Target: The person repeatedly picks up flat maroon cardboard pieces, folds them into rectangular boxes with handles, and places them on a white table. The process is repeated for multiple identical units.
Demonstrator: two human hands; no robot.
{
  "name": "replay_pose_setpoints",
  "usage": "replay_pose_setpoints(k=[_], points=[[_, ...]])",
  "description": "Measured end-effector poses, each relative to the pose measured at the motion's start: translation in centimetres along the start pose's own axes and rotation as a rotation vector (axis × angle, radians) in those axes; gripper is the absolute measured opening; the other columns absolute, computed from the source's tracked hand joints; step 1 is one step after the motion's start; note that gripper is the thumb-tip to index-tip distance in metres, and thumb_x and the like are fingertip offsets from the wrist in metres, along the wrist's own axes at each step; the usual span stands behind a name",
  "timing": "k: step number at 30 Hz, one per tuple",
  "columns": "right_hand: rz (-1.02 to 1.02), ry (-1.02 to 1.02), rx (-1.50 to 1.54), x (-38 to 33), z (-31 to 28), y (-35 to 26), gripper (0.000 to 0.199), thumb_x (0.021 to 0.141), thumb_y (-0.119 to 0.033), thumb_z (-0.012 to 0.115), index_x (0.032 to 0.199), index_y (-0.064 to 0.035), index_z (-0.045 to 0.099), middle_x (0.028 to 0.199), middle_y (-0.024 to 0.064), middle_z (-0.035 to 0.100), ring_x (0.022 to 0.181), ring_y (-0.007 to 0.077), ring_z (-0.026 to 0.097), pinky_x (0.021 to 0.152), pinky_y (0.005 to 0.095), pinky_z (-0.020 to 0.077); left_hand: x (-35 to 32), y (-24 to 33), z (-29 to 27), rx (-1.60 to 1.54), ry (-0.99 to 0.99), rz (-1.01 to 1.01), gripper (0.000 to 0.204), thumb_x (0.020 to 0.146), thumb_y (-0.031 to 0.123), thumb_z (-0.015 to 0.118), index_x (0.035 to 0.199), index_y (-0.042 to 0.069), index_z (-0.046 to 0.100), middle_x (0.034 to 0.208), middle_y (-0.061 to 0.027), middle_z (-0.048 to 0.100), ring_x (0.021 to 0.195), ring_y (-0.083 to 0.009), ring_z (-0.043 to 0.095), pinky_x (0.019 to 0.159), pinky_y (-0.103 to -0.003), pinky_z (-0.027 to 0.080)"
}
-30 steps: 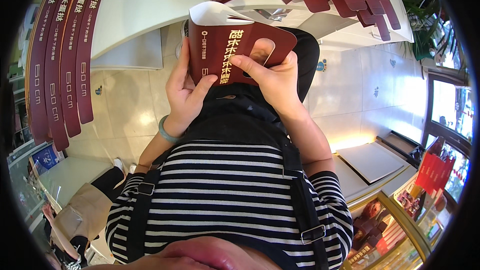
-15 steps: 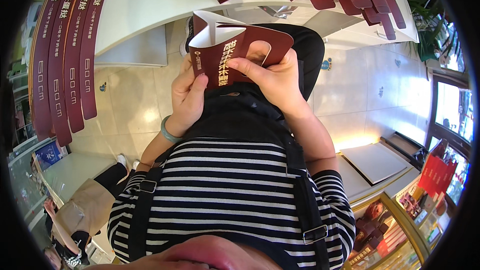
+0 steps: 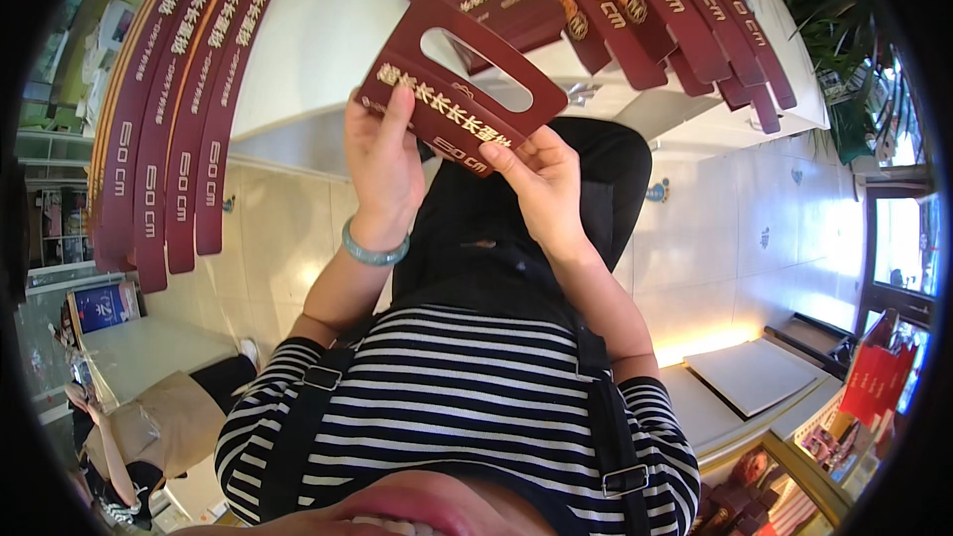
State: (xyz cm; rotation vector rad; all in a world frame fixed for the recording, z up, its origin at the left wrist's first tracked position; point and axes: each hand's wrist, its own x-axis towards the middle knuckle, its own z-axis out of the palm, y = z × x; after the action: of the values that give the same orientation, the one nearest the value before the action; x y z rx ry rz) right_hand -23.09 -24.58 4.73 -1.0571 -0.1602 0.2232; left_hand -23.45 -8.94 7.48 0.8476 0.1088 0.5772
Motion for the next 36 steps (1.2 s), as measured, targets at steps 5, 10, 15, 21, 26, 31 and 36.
replay_pose_setpoints(k=[5, 10, 15, 21, 26, 31, 36], points=[[-0.118, 0.014, -0.47, 0.5, -1.5, -2.3, 0.014, 0.089, -0.001, 0.076, 0.099, 0.0048, 0.069, 0.08, 0.0018, 0.07, 0.069, 0.0043, 0.061, 0.064, 0.0193, 0.0476, 1.1, 1.9, -4.0, 0.153, -0.096, -0.004, 0.016, 0.09, -0.001, 0.073, 0.103, 0.0, 0.065, 0.094, -0.0055, 0.07, 0.085, -0.0099, 0.066, 0.08, -0.024, 0.054], [-0.174, 0.015, -0.728, 4.6, -2.0, -1.2, 0.019, 0.086, -0.008, 0.082, 0.095, 0.0005, 0.067, 0.074, -0.002, 0.064, 0.068, 0.0038, 0.054, 0.064, 0.0207, 0.0441, 5.3, 5.4, -5.8, 0.636, -0.3, -0.042, 0.033, 0.097, 0.007, 0.066, 0.129, 0.0, 0.059, 0.122, -0.0169, 0.068, 0.113, -0.0212, 0.065, 0.099, -0.032, 0.05], [-0.491, 0.11, -0.839, 12.9, 0.9, -2.9, 0.035, 0.086, -0.016, 0.082, 0.106, 0.0049, 0.062, 0.084, 0.01, 0.071, 0.077, 0.0149, 0.067, 0.073, 0.0286, 0.0518, 18.0, 17.1, -14.5, 2.162, 0.257, 0.829, 0.067, 0.095, 0.041, 0.066, 0.147, 0.003, 0.048, 0.157, -0.0246, 0.037, 0.146, -0.0396, 0.035, 0.118, -0.052, 0.031], [-0.541, 0.083, -1.149, 15.1, 0.1, -1.3, 0.083, 0.081, -0.029, 0.085, 0.146, 0.0029, 0.044, 0.142, 0.026, 0.052, 0.136, 0.0385, 0.048, 0.113, 0.0445, 0.0392, 24.5, 29.2, -16.3, 2.665, 0.654, 0.209, 0.061, 0.092, 0.045, 0.069, 0.139, 0.009, 0.054, 0.14, -0.0163, 0.057, 0.133, -0.0353, 0.052, 0.105, -0.056, 0.044], [-0.665, 0.185, -1.126, 12.3, 0.2, -1.6, 0.086, 0.085, -0.027, 0.081, 0.154, -0.0047, 0.036, 0.158, 0.0226, 0.033, 0.147, 0.0398, 0.031, 0.118, 0.0493, 0.0311, 26.1, 28.0, -18.8, 2.769, 0.632, 0.426, 0.064, 0.086, 0.035, 0.076, 0.144, 0.024, 0.052, 0.113, -0.0116, 0.069, 0.12, -0.0318, 0.058, 0.093, -0.051, 0.048], [-0.801, 0.199, -1.082, 10.1, -0.5, -2.7, 0.073, 0.091, -0.023, 0.075, 0.152, -0.004, 0.039, 0.158, 0.0202, 0.035, 0.145, 0.0381, 0.034, 0.117, 0.0489, 0.0312, 24.7, 29.0, -17.4, 2.766, 0.559, 0.34, 0.069, 0.088, 0.023, 0.071, 0.15, 0.035, 0.046, 0.121, -0.0159, 0.063, 0.117, -0.0328, 0.056, 0.094, -0.048, 0.044], [-0.955, 0.14, -0.97, 7.8, 0.7, -3.7, 0.066, 0.089, -0.011, 0.073, 0.147, -0.0008, 0.044, 0.152, 0.021, 0.043, 0.14, 0.0377, 0.042, 0.115, 0.0473, 0.0327, 21.6, 30.1, -13.1, 2.613, 0.64, 0.504, 0.063, 0.085, 0.011, 0.07, 0.144, 0.013, 0.051, 0.117, -0.0165, 0.059, 0.108, -0.0337, 0.062, 0.088, -0.047, 0.049]])
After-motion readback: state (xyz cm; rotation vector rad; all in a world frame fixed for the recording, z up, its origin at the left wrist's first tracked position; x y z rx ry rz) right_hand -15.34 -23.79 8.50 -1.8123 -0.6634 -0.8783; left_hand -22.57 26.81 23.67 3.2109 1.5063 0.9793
